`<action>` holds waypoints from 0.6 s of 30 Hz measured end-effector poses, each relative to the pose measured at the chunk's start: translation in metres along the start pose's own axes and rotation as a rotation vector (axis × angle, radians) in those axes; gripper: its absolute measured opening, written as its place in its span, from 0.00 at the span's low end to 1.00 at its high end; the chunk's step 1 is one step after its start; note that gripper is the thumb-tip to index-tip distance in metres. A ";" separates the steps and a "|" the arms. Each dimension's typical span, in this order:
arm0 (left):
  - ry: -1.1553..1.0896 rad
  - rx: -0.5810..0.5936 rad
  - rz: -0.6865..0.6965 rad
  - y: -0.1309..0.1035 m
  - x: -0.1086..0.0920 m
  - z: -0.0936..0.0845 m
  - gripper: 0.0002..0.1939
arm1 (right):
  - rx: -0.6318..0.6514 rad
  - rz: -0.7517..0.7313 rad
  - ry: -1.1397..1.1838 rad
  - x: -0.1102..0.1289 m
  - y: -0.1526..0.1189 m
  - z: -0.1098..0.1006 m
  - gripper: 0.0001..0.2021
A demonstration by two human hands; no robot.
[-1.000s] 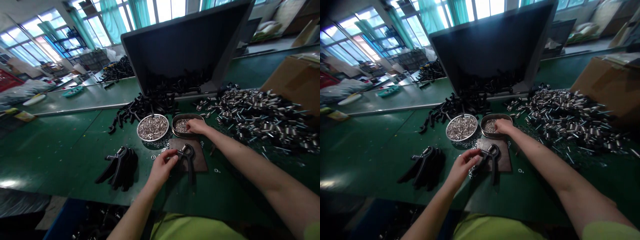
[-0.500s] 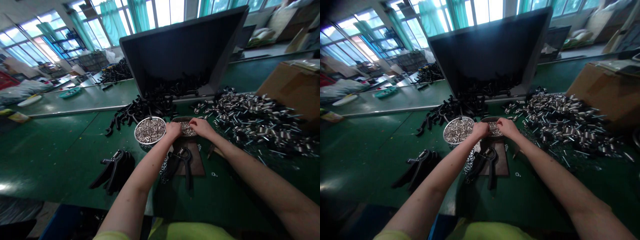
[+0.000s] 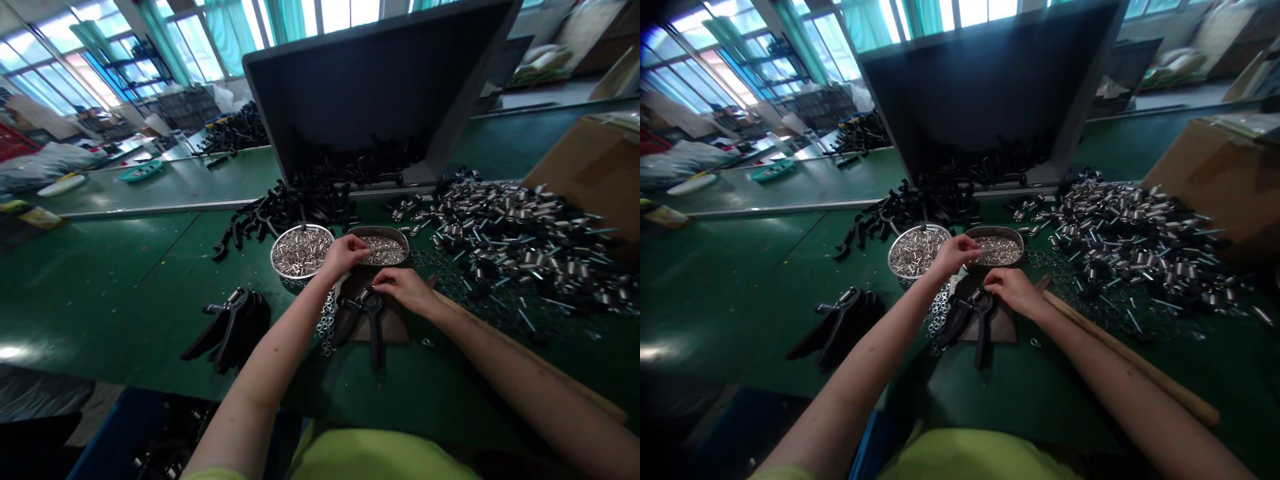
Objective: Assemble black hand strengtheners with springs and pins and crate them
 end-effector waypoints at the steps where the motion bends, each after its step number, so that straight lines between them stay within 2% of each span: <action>1: -0.134 0.000 -0.035 -0.010 0.003 -0.004 0.11 | 0.003 -0.023 -0.022 0.001 0.000 0.002 0.05; 4: -0.612 -0.001 -0.192 -0.045 0.018 -0.013 0.15 | 0.017 -0.085 -0.099 0.004 0.002 0.005 0.05; 6: -0.774 -0.007 -0.281 -0.067 0.030 -0.017 0.17 | 0.031 -0.115 -0.152 0.005 0.004 0.007 0.05; 11: -0.810 -0.041 -0.401 -0.105 0.051 -0.022 0.18 | 0.071 -0.155 -0.282 0.007 0.007 0.009 0.06; 18: -0.767 -0.035 -0.381 -0.114 0.052 -0.019 0.18 | 0.127 -0.211 -0.442 0.018 0.011 0.007 0.07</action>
Point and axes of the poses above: each hand's wrist, its own y-axis towards the middle knuckle, its own z-axis out of the palm, x = y × z, the point moved 1 cm from there along y, towards the middle knuckle, and after that the axes turned 6 degrees about -x, right-handed, at the moved point
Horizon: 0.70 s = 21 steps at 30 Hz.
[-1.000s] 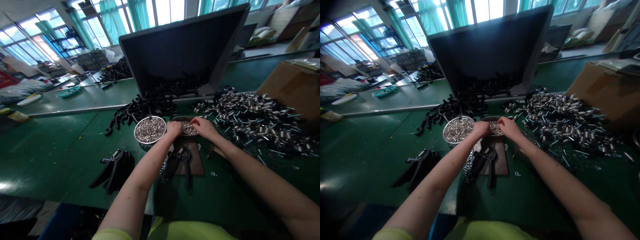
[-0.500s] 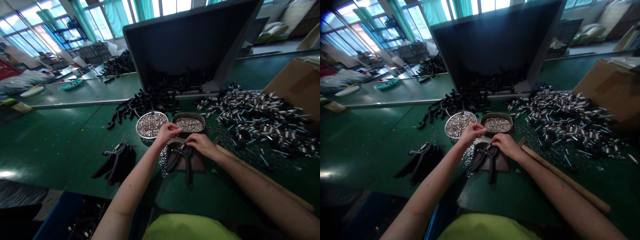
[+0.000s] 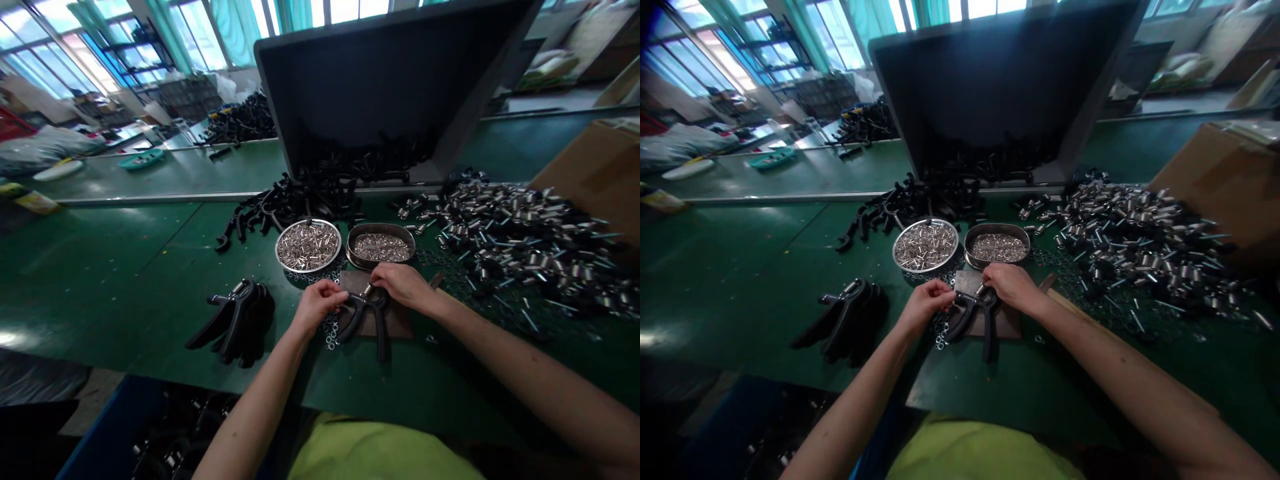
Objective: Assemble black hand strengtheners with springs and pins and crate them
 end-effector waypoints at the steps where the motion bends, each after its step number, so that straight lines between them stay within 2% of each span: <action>1: 0.004 0.005 0.000 0.000 0.000 0.001 0.18 | 0.006 -0.006 -0.016 0.001 0.001 -0.001 0.07; 9: 0.037 0.019 0.015 -0.001 -0.001 0.008 0.16 | 0.059 -0.013 -0.102 0.009 0.007 -0.005 0.06; 15: 0.092 0.050 0.069 0.001 -0.003 0.010 0.14 | 0.144 0.019 -0.104 0.007 0.017 -0.007 0.04; 19: 0.227 0.078 0.124 0.003 -0.004 0.014 0.12 | 0.195 0.058 -0.086 0.005 0.025 -0.009 0.03; 21: 0.358 0.070 0.208 0.004 -0.006 0.019 0.11 | 0.207 0.070 -0.065 0.005 0.027 -0.009 0.03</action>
Point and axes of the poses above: each hand's wrist, its own y-axis towards the middle knuckle, its own z-axis out of the palm, x = y × z, the point moved 1 cm from there along y, towards the middle knuckle, and after that the axes turned 6 degrees about -x, right-handed, at the moved point
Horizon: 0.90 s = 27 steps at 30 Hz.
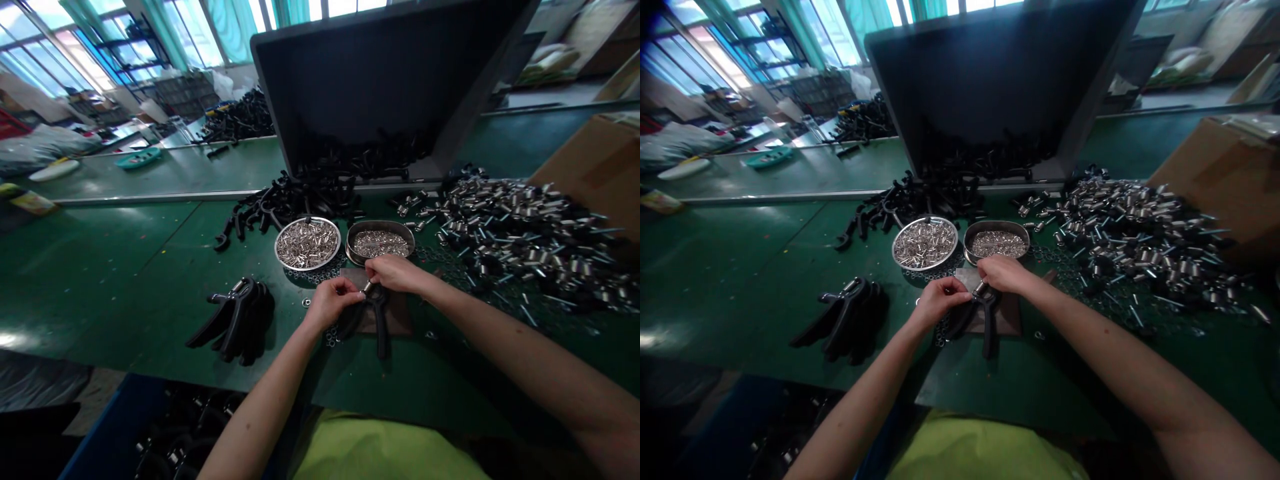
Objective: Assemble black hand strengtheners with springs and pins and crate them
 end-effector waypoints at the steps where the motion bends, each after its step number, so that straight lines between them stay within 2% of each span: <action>1: 0.077 -0.006 0.058 0.001 -0.002 0.002 0.10 | 0.001 0.002 0.015 0.000 0.000 0.000 0.03; 4: 0.280 -0.014 0.213 0.005 -0.006 0.012 0.07 | -0.030 0.013 0.068 0.000 -0.006 0.002 0.05; 8: 0.397 0.032 0.218 0.010 -0.002 0.022 0.07 | -0.123 0.068 0.119 -0.013 -0.036 0.007 0.13; 13: 0.358 0.068 0.145 0.015 0.002 0.025 0.08 | -0.310 0.210 0.035 -0.066 -0.112 0.019 0.14; 16: 0.333 0.137 0.051 0.020 0.002 0.024 0.09 | -0.307 0.355 -0.103 -0.096 -0.160 0.034 0.16; 18: 0.329 0.181 0.002 0.025 0.001 0.024 0.10 | -0.291 0.436 -0.169 -0.106 -0.180 0.043 0.17; 22: 0.321 0.239 -0.057 0.034 0.001 0.025 0.13 | -0.310 0.506 -0.284 -0.099 -0.187 0.044 0.15; 25: 0.317 0.273 -0.088 0.037 0.001 0.025 0.13 | -0.310 0.538 -0.255 -0.078 -0.174 0.023 0.17; 27: 0.311 0.289 -0.102 0.038 0.001 0.025 0.14 | -0.371 0.480 -0.097 -0.057 -0.164 0.004 0.18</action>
Point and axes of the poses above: each hand's wrist, its own y-axis towards the middle knuckle, its own z-axis out of the palm, x = y × z, the point moved 1 cm from there along y, towards the middle knuckle, and after that the axes turned 6 degrees about -x, right-handed, at the moved point
